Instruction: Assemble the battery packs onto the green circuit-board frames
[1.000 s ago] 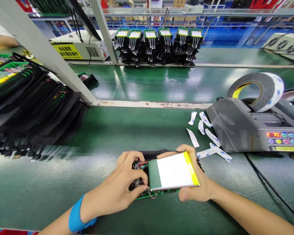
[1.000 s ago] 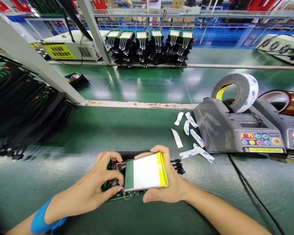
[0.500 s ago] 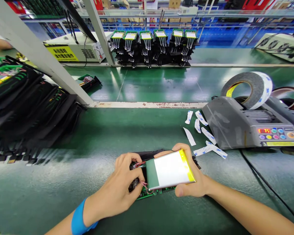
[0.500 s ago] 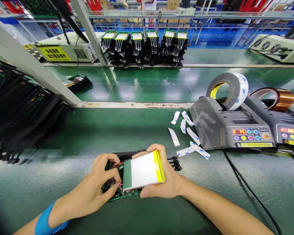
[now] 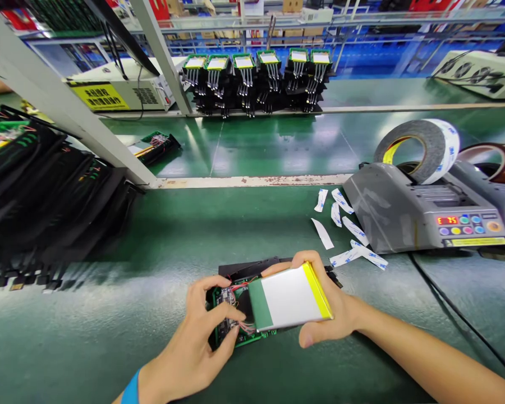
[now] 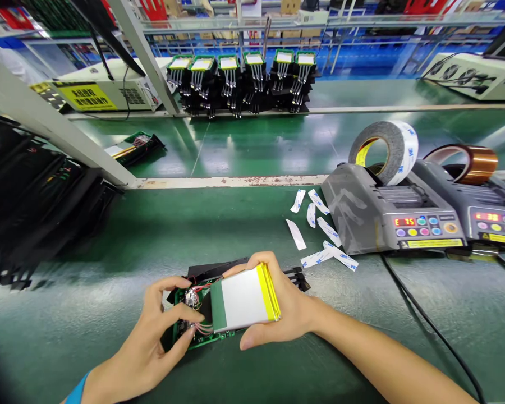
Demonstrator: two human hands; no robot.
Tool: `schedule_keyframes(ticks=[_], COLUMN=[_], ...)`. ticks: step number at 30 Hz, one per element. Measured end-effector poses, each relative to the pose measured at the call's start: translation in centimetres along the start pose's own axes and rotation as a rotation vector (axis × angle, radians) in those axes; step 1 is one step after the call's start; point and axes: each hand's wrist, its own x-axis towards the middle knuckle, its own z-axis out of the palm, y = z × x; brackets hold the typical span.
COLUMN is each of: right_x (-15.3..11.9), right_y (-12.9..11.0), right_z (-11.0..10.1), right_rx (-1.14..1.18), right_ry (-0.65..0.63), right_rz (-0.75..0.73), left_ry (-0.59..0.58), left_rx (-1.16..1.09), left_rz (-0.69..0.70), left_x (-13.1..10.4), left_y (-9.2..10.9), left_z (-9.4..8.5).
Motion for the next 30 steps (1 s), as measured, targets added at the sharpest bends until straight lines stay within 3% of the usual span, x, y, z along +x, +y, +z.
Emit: schedule_keyframes(ticks=[3, 9, 15, 30], right_x=[0.1, 0.1, 0.0, 0.0], right_y=[-0.2, -0.1, -0.1, -0.2], right_z=[0.0, 0.2, 0.4, 0.2], right_rx=[-0.020, -0.011, 0.015, -0.071], right_ry=[0.024, 0.058, 0.073, 0.033], right_rz=[0.003, -0.026, -0.038, -0.021], left_ry=[0.008, -0.134, -0.094, -0.043], left_rx=[0.024, 0.040, 0.030, -0.041], left_rz=[-0.081, -0.131, -0.101, -0.186], left_x=[-0.1, 0.9, 0.6, 1.4], left_y=[-0.3, -0.2, -0.4, 0.3], left_z=[-0.8, -1.4, -1.1, 0.2])
